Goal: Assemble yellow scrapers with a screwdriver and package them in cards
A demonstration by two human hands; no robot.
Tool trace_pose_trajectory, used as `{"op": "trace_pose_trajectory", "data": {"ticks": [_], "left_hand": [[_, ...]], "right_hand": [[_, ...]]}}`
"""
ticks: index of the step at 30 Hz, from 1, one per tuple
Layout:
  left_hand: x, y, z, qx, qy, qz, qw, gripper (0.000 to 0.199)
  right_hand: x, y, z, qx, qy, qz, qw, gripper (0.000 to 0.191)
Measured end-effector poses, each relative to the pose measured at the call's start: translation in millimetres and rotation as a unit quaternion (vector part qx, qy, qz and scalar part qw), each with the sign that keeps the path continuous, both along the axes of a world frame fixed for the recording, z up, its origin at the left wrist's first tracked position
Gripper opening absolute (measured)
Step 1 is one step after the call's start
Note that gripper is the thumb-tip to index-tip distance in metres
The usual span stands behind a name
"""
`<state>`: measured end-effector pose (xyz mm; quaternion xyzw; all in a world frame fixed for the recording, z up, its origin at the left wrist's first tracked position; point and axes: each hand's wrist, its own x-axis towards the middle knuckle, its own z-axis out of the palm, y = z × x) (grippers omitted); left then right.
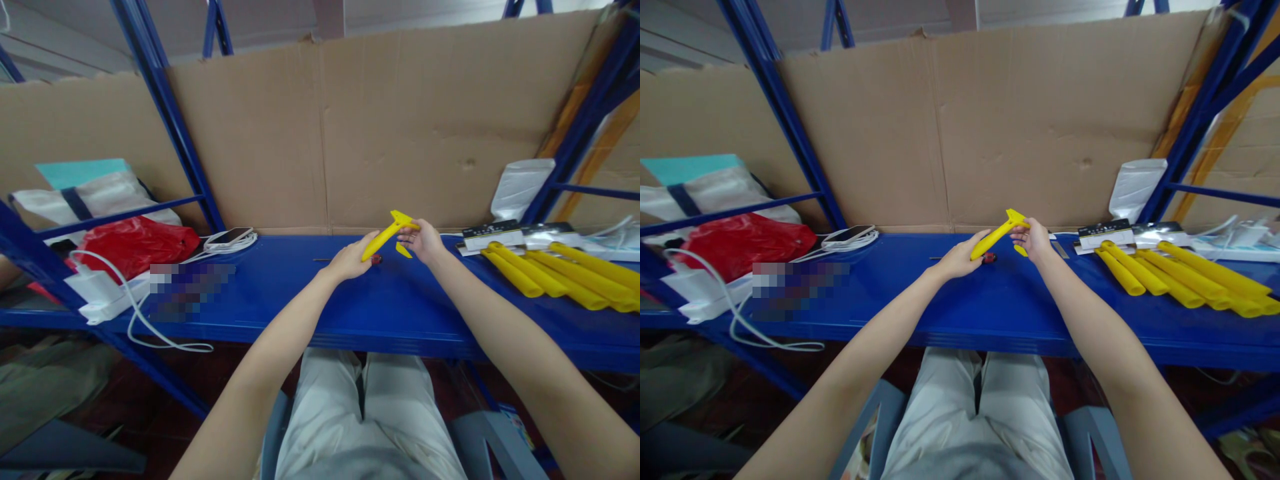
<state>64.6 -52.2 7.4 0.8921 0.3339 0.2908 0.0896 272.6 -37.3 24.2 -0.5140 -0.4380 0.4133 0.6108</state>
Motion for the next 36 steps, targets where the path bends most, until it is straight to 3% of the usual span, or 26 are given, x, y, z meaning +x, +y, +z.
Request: {"op": "trace_pose_trajectory", "data": {"ticks": [4,7,10,18,24,26,32,36], "left_hand": [[0,3,-0.8,0.016,-0.004,-0.037,0.999,0.060],[0,3,-1.4,0.016,0.006,-0.043,0.999,0.056],[3,1,-1.5,0.018,0.010,-0.045,0.999,0.057],[10,-5,-1.0,0.016,-0.009,-0.037,0.999,0.053],[20,4,0.1,-0.018,-0.030,-0.038,0.999,0.050],[24,12,5.7,-0.022,-0.021,-0.008,1.000,0.050],[42,41,24.0,-0.032,0.047,0.040,0.998,0.047],[61,56,20.4,-0.037,0.070,0.046,0.996,0.044]], "right_hand": [[11,9,-5.5,0.006,-0.045,-0.031,0.998,0.038],[12,11,-8.1,0.025,-0.121,-0.012,0.992,0.055],[5,6,-6.2,0.049,-0.130,0.016,0.990,0.066],[-18,-9,2.6,0.070,-0.118,0.079,0.987,0.071],[-10,-9,2.2,0.049,-0.126,0.122,0.983,0.071],[-3,-5,0.0,0.042,-0.130,0.101,0.985,0.068],[23,11,-11.5,0.032,-0.146,-0.086,0.985,0.055],[37,15,-15.4,0.018,-0.148,-0.113,0.982,0.051]]}}
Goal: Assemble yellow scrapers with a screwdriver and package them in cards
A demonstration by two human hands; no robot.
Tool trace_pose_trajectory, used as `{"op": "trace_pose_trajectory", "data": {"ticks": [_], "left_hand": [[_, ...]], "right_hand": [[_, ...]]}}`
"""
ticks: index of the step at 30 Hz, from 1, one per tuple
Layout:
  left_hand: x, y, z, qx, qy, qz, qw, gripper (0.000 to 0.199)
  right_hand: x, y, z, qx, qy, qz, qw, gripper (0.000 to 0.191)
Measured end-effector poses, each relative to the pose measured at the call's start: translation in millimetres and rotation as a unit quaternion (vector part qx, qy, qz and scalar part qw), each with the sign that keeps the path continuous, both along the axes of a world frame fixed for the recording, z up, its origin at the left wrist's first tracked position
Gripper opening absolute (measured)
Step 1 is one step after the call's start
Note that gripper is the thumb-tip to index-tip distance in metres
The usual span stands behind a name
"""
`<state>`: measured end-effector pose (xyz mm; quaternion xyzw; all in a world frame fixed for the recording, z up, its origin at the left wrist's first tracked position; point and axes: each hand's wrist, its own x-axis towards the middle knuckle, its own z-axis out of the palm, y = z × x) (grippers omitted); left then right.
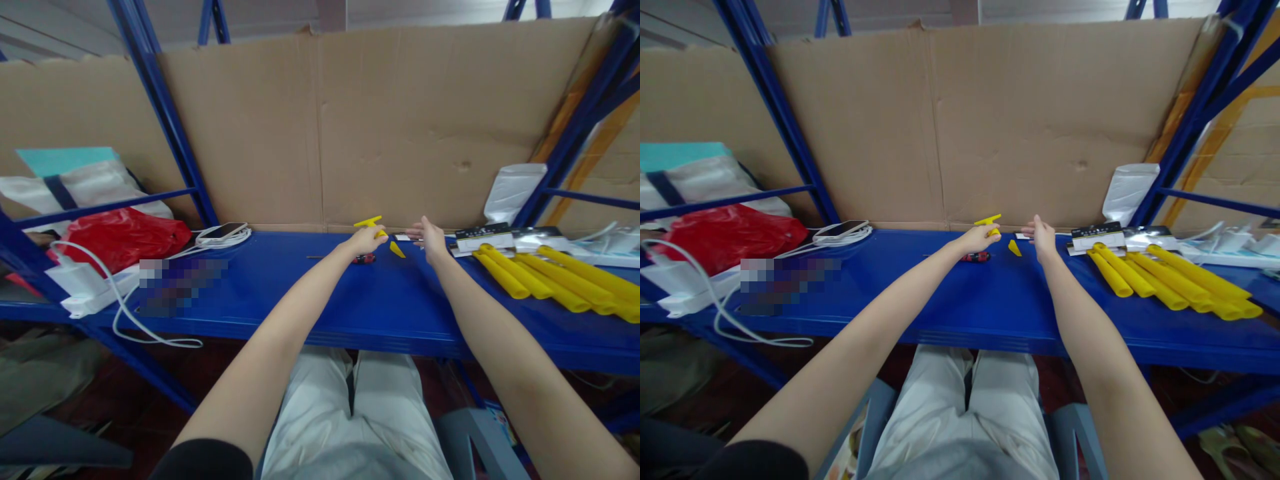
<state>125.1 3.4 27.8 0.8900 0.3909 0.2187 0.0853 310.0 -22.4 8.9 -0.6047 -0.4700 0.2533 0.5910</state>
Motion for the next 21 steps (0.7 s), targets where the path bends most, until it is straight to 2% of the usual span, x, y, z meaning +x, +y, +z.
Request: {"op": "trace_pose_trajectory", "data": {"ticks": [4,9,16,21], "left_hand": [[12,3,-7.2,-0.025,0.050,0.035,0.998,0.045],[16,-7,-7.8,-0.066,0.097,0.082,0.990,0.050],[18,-15,-5.1,-0.084,0.171,0.072,0.979,0.049],[18,-18,-2.8,-0.081,0.188,0.068,0.977,0.049]], "right_hand": [[4,-1,0.1,-0.001,0.032,-0.007,0.999,0.040],[2,-1,-0.3,0.007,0.050,-0.013,0.999,0.035],[-2,-2,1.3,0.030,0.088,-0.017,0.995,0.028],[-4,-4,2.2,0.031,0.093,-0.017,0.995,0.027]]}}
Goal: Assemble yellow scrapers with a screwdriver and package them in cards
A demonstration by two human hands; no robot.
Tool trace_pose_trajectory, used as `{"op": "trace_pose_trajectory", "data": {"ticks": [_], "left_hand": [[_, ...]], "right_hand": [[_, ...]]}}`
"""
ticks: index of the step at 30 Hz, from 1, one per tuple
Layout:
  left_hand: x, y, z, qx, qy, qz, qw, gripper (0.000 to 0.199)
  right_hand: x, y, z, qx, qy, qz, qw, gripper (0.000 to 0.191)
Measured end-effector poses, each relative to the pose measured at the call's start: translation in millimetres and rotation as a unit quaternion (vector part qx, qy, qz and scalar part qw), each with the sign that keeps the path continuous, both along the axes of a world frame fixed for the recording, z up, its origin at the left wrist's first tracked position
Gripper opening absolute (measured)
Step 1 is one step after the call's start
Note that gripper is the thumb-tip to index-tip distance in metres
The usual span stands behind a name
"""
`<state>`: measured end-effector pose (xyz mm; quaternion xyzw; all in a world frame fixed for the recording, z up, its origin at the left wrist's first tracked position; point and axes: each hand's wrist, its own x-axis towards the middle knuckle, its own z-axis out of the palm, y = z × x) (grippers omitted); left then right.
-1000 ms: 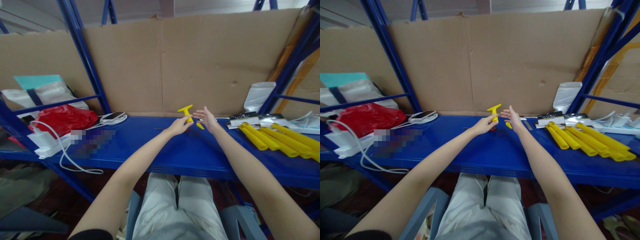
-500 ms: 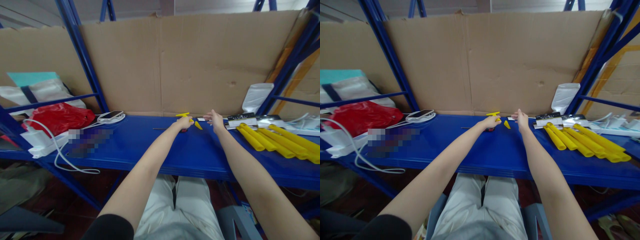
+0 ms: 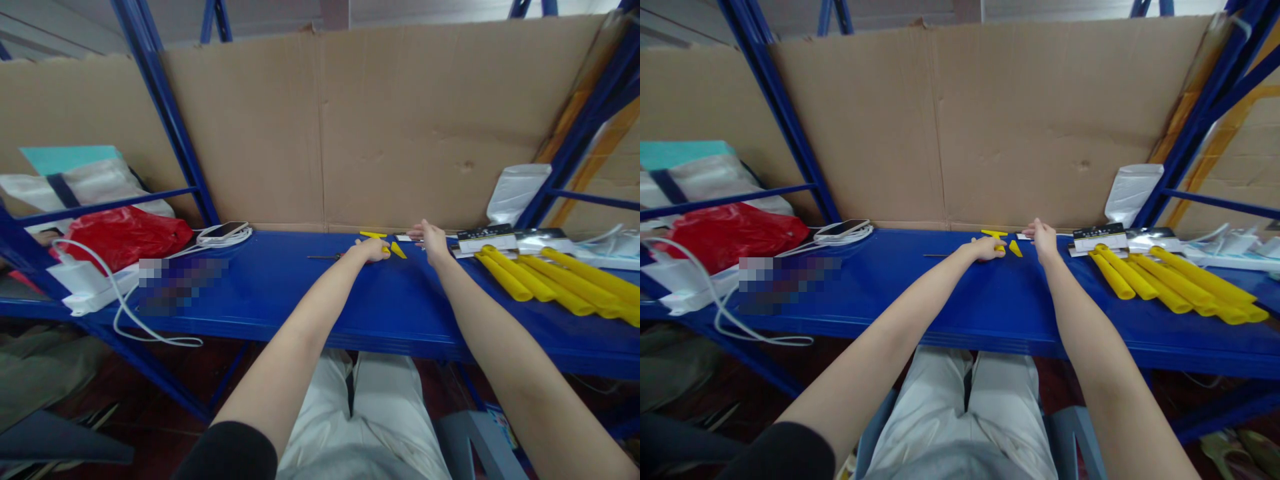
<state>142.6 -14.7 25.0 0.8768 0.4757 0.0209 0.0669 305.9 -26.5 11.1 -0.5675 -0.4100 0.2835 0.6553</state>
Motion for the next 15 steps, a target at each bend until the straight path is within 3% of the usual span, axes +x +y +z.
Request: {"op": "trace_pose_trajectory", "data": {"ticks": [5,8,10,12,15], "left_hand": [[2.0,-4.6,1.3,0.006,-0.016,-0.006,1.000,0.048],[4.1,-6.0,1.5,0.008,-0.016,-0.010,1.000,0.050],[5.5,-5.9,1.0,0.012,-0.013,-0.013,1.000,0.050],[7.1,-5.2,0.3,0.016,-0.012,-0.014,1.000,0.051],[9.3,-4.6,-1.1,0.022,-0.012,-0.021,0.999,0.053]], "right_hand": [[1.4,0.7,-2.1,-0.009,-0.041,-0.003,0.999,0.029],[3.1,2.4,-4.1,-0.046,-0.153,-0.010,0.987,0.030],[4.1,3.0,-5.3,-0.088,-0.295,-0.005,0.951,0.028],[4.2,2.9,-5.8,-0.128,-0.429,0.006,0.894,0.028],[2.6,1.7,-5.2,-0.161,-0.520,0.021,0.839,0.032]]}}
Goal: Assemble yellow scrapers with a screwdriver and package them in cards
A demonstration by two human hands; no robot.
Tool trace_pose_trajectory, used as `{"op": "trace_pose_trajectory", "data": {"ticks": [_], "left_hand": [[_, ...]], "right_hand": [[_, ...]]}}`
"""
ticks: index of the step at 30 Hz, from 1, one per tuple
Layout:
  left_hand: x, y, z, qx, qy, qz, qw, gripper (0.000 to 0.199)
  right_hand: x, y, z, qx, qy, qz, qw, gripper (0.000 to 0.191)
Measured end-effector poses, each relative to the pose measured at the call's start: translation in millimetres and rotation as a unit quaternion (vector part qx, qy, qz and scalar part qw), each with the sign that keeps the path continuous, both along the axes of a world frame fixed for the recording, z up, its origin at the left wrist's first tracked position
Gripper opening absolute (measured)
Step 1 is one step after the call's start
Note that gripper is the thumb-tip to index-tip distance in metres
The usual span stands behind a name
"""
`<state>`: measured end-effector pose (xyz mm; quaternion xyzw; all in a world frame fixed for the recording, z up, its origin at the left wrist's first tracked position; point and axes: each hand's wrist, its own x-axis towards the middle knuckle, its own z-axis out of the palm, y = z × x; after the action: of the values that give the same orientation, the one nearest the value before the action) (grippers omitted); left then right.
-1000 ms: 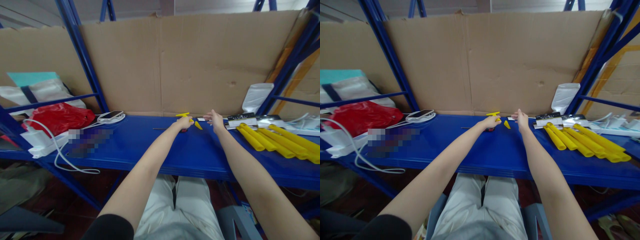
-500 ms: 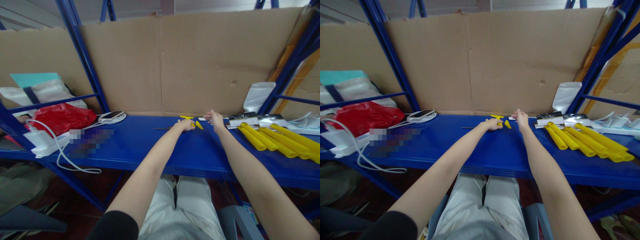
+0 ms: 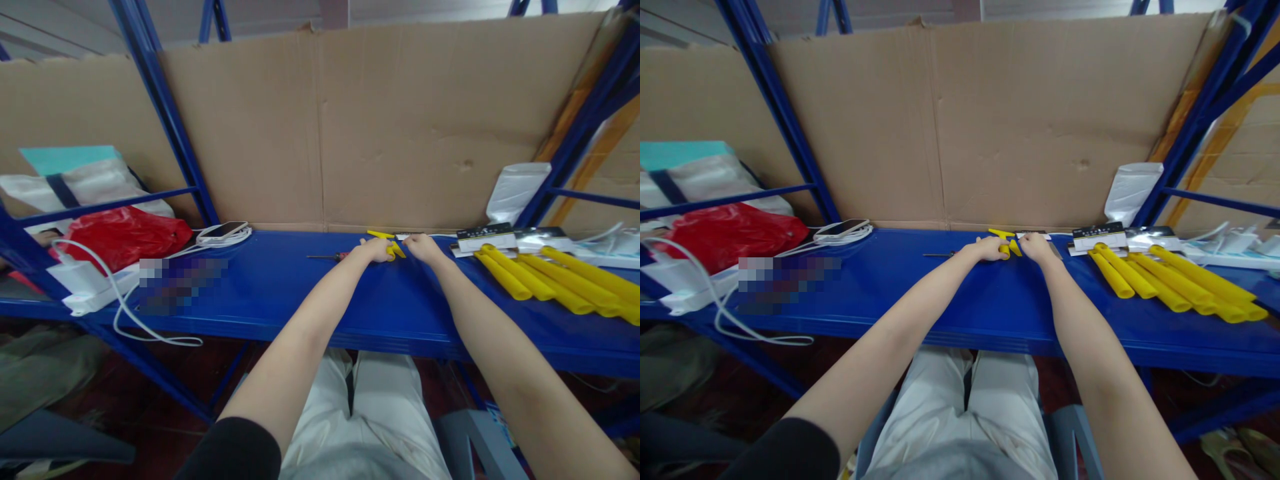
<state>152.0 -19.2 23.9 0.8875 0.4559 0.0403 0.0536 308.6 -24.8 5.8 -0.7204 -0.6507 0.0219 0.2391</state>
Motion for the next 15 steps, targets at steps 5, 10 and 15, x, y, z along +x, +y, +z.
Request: {"op": "trace_pose_trajectory", "data": {"ticks": [5,10,15], "left_hand": [[2.6,-0.3,-1.3,0.008,0.010,-0.003,1.000,0.050],[3.2,0.1,-1.3,0.010,0.012,-0.006,1.000,0.049],[2.9,-0.6,0.0,0.011,0.021,-0.006,1.000,0.047]], "right_hand": [[-3.7,-3.7,0.6,-0.052,-0.058,0.024,0.997,0.032],[-5.4,-7.4,-0.8,-0.089,-0.054,0.042,0.994,0.031],[-6.4,-8.9,-1.0,-0.090,-0.038,0.049,0.994,0.030]]}}
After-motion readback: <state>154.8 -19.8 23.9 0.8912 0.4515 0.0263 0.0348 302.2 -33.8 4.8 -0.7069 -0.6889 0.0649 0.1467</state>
